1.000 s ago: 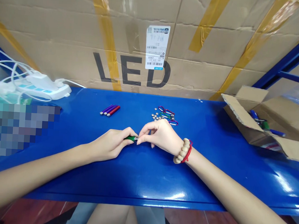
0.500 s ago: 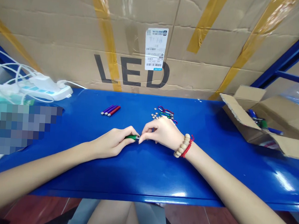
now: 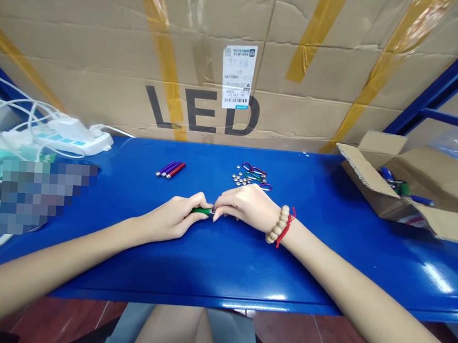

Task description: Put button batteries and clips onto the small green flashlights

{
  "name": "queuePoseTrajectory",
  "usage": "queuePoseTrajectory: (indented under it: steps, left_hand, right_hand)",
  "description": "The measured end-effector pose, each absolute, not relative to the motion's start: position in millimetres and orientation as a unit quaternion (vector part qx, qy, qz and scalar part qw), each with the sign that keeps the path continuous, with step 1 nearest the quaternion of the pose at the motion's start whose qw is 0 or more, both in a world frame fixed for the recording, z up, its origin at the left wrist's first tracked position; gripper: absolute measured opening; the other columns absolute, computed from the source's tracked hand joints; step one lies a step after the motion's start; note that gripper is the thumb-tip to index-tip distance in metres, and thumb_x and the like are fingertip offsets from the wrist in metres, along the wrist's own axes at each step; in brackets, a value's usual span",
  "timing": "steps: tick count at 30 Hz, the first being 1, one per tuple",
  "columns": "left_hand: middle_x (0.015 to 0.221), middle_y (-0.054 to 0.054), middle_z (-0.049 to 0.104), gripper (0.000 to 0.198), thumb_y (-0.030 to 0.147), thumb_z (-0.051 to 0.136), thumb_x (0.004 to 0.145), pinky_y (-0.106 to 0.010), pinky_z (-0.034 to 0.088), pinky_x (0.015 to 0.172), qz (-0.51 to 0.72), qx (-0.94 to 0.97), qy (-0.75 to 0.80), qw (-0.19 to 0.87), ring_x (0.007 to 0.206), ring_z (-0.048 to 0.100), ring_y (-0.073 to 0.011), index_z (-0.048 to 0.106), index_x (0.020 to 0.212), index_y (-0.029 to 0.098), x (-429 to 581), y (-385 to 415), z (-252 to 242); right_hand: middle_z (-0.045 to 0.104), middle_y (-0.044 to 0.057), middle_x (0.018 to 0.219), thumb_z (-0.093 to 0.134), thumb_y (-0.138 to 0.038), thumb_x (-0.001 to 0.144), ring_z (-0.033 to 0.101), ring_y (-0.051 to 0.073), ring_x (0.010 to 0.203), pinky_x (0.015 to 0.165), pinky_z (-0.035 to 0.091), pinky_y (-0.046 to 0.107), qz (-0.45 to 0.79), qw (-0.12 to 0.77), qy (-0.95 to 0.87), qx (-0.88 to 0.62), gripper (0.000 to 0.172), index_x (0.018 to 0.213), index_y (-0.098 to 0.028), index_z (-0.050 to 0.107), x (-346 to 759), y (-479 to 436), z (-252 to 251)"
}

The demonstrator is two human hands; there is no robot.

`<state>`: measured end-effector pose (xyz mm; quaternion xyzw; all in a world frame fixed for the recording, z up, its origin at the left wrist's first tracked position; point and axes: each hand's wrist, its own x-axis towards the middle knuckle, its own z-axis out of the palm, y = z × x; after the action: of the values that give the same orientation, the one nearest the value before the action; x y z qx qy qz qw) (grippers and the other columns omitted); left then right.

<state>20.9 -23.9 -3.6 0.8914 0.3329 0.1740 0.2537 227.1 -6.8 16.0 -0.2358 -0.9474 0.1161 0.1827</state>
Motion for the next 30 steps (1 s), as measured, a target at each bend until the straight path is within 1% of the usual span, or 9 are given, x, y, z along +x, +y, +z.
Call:
queuePoseTrajectory:
  steps: [4, 13, 16, 19, 21, 24, 28, 30]
  left_hand:
    - [0.092, -0.002, 0.064, 0.008, 0.024, 0.04, 0.089, -0.024, 0.043, 0.065, 0.176, 0.895, 0.326, 0.248, 0.075, 0.062, -0.0155, 0.046, 0.092, 0.02, 21, -22, -6]
    - [0.087, -0.001, 0.063, 0.004, 0.022, 0.042, 0.088, -0.022, 0.041, 0.063, 0.191, 0.894, 0.319, 0.252, 0.073, 0.061, -0.0141, 0.045, 0.088, 0.02, 21, -20, -8]
    - [0.087, -0.001, 0.063, 0.003, 0.021, 0.041, 0.088, -0.022, 0.041, 0.062, 0.194, 0.893, 0.323, 0.246, 0.072, 0.061, -0.0144, 0.043, 0.088, 0.02, 21, -22, -8]
    - [0.09, -0.002, 0.063, 0.005, 0.021, 0.039, 0.089, -0.022, 0.043, 0.064, 0.215, 0.884, 0.325, 0.257, 0.077, 0.062, -0.015, 0.039, 0.084, 0.02, 22, -23, -8]
    - [0.09, -0.003, 0.063, 0.008, 0.022, 0.038, 0.089, -0.023, 0.044, 0.065, 0.226, 0.879, 0.331, 0.257, 0.079, 0.062, -0.0156, 0.036, 0.081, 0.021, 22, -24, -9]
    - [0.09, -0.003, 0.062, 0.009, 0.021, 0.037, 0.089, -0.024, 0.045, 0.065, 0.224, 0.88, 0.344, 0.24, 0.079, 0.063, -0.0168, 0.035, 0.08, 0.021, 22, -25, -9]
    - [0.087, -0.003, 0.062, 0.008, 0.02, 0.036, 0.089, -0.024, 0.045, 0.063, 0.224, 0.888, 0.342, 0.211, 0.076, 0.063, -0.017, 0.036, 0.081, 0.021, 22, -26, -11]
    - [0.086, -0.003, 0.061, 0.008, 0.02, 0.035, 0.089, -0.024, 0.045, 0.063, 0.225, 0.893, 0.335, 0.199, 0.075, 0.063, -0.0164, 0.038, 0.082, 0.021, 22, -26, -12]
  right_hand:
    - [0.065, 0.002, 0.075, 0.042, -0.031, 0.091, 0.058, 0.008, 0.063, 0.056, 0.037, 0.019, 0.097, 0.156, -0.955, -0.231, 0.029, 0.08, -0.018, 0.065, 228, -6, 13]
    - [0.064, 0.0, 0.075, 0.04, -0.024, 0.092, 0.056, 0.006, 0.059, 0.053, 0.035, 0.017, 0.082, 0.157, -0.957, -0.229, 0.027, 0.081, -0.016, 0.063, 227, -5, 8]
    - [0.065, 0.001, 0.076, 0.035, -0.02, 0.093, 0.056, 0.007, 0.059, 0.052, 0.034, 0.018, 0.028, 0.15, -0.962, -0.228, 0.03, 0.083, -0.016, 0.063, 227, -7, 8]
    - [0.064, 0.003, 0.075, 0.032, -0.019, 0.093, 0.055, 0.009, 0.059, 0.051, 0.032, 0.021, -0.046, 0.149, -0.959, -0.235, 0.032, 0.086, -0.015, 0.063, 227, -9, 6]
    - [0.063, 0.004, 0.072, 0.031, -0.018, 0.093, 0.054, 0.009, 0.057, 0.051, 0.032, 0.021, -0.06, 0.154, -0.956, -0.242, 0.033, 0.086, -0.014, 0.063, 226, -10, 5]
    - [0.062, 0.004, 0.067, 0.033, -0.019, 0.091, 0.053, 0.009, 0.053, 0.051, 0.034, 0.021, -0.008, 0.185, -0.951, -0.249, 0.032, 0.081, -0.013, 0.063, 222, -13, 4]
    - [0.06, 0.002, 0.053, 0.042, -0.024, 0.089, 0.051, 0.008, 0.046, 0.05, 0.038, 0.019, 0.126, 0.243, -0.92, -0.279, 0.031, 0.067, -0.014, 0.062, 214, -19, 5]
    - [0.057, -0.001, 0.045, 0.045, -0.026, 0.087, 0.05, 0.008, 0.04, 0.047, 0.038, 0.018, 0.196, 0.247, -0.896, -0.311, 0.031, 0.064, -0.014, 0.062, 211, -22, 7]
